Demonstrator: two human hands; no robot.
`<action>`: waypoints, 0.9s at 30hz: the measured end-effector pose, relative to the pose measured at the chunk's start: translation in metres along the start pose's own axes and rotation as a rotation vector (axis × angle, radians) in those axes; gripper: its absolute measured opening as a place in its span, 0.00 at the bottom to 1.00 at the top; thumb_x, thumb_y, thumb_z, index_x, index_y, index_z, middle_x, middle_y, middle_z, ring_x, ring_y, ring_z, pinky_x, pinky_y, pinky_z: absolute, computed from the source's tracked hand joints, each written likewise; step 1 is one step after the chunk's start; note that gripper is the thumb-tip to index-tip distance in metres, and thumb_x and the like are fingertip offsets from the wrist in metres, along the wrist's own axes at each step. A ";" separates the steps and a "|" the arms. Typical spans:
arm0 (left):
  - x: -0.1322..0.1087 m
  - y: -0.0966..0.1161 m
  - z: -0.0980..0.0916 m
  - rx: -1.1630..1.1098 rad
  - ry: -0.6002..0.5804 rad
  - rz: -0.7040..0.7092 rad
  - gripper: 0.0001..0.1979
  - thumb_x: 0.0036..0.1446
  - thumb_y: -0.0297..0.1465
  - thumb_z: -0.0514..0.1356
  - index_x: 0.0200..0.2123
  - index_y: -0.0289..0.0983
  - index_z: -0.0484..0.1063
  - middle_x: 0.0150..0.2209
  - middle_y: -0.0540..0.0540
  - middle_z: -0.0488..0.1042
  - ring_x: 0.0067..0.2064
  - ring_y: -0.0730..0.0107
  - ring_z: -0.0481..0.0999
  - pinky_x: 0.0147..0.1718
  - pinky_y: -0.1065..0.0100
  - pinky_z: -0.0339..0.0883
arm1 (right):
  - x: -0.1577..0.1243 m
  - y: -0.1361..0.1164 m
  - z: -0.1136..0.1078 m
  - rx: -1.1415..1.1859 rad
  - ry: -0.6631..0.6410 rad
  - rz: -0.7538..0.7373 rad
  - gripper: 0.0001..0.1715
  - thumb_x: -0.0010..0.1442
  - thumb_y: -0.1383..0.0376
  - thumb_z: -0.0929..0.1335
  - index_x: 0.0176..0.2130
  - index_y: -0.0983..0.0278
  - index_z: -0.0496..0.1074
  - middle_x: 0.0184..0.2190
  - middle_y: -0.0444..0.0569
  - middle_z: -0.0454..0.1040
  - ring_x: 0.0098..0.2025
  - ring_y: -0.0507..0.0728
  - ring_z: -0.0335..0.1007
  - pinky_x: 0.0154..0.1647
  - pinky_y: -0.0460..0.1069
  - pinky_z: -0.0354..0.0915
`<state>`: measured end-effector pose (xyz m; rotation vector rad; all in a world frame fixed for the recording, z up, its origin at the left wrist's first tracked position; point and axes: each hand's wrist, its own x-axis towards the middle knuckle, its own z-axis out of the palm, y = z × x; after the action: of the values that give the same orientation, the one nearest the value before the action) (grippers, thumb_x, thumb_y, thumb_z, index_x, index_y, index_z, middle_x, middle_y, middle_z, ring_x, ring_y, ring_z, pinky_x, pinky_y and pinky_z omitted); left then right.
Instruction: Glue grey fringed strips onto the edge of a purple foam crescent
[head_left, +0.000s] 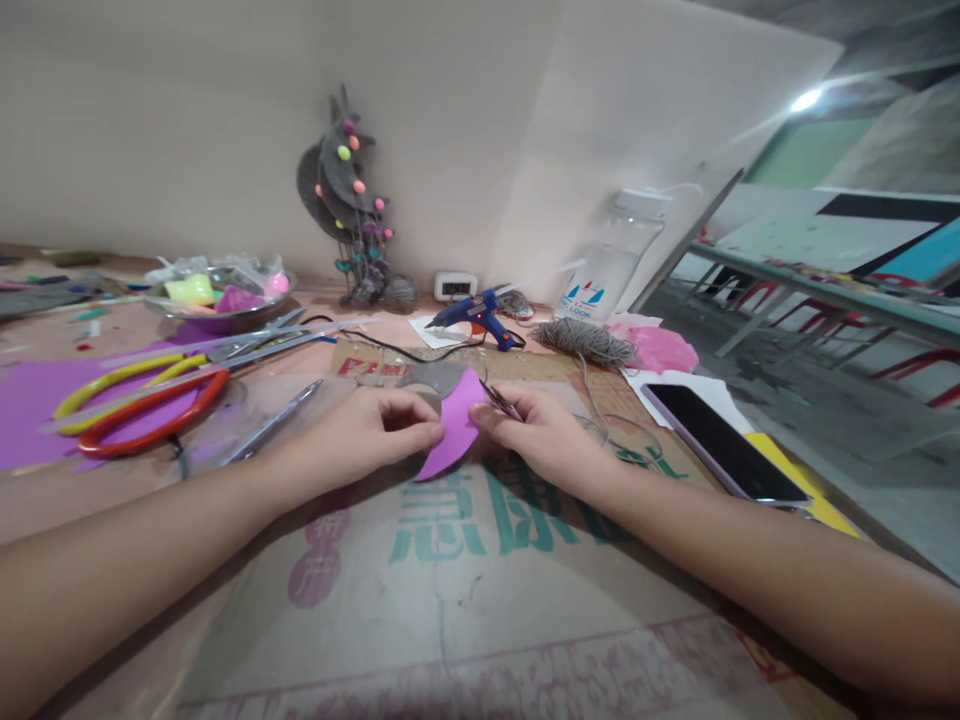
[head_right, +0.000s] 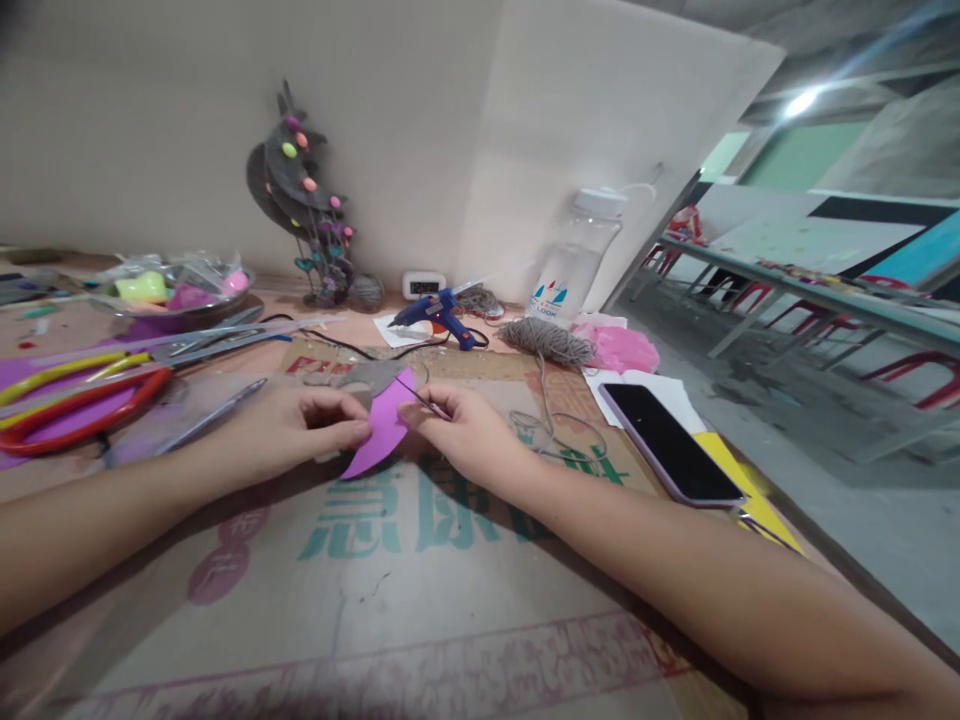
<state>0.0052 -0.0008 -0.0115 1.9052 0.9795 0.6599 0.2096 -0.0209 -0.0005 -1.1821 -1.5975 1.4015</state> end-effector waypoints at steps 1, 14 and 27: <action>0.000 0.001 0.000 0.015 -0.004 -0.008 0.11 0.55 0.37 0.58 0.27 0.37 0.73 0.24 0.53 0.70 0.27 0.75 0.67 0.26 0.74 0.59 | 0.000 0.000 0.000 0.002 -0.002 0.009 0.17 0.52 0.53 0.69 0.28 0.63 0.66 0.22 0.40 0.63 0.24 0.48 0.58 0.26 0.45 0.57; 0.003 -0.005 -0.004 -0.179 0.223 -0.026 0.19 0.57 0.44 0.54 0.23 0.36 0.71 0.22 0.49 0.71 0.26 0.71 0.68 0.28 0.70 0.62 | -0.004 0.004 -0.001 -0.193 -0.093 0.001 0.20 0.53 0.51 0.68 0.25 0.64 0.66 0.21 0.40 0.62 0.24 0.48 0.55 0.26 0.46 0.53; -0.001 0.000 0.002 -0.114 0.076 -0.059 0.14 0.52 0.41 0.59 0.21 0.39 0.74 0.20 0.50 0.73 0.22 0.71 0.70 0.22 0.72 0.60 | -0.002 0.003 -0.003 -0.277 -0.006 -0.015 0.19 0.57 0.52 0.65 0.29 0.65 0.70 0.22 0.42 0.64 0.23 0.48 0.56 0.24 0.45 0.55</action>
<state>0.0057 -0.0027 -0.0129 1.7560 1.0202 0.7418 0.2134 -0.0221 -0.0026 -1.3205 -1.8447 1.2014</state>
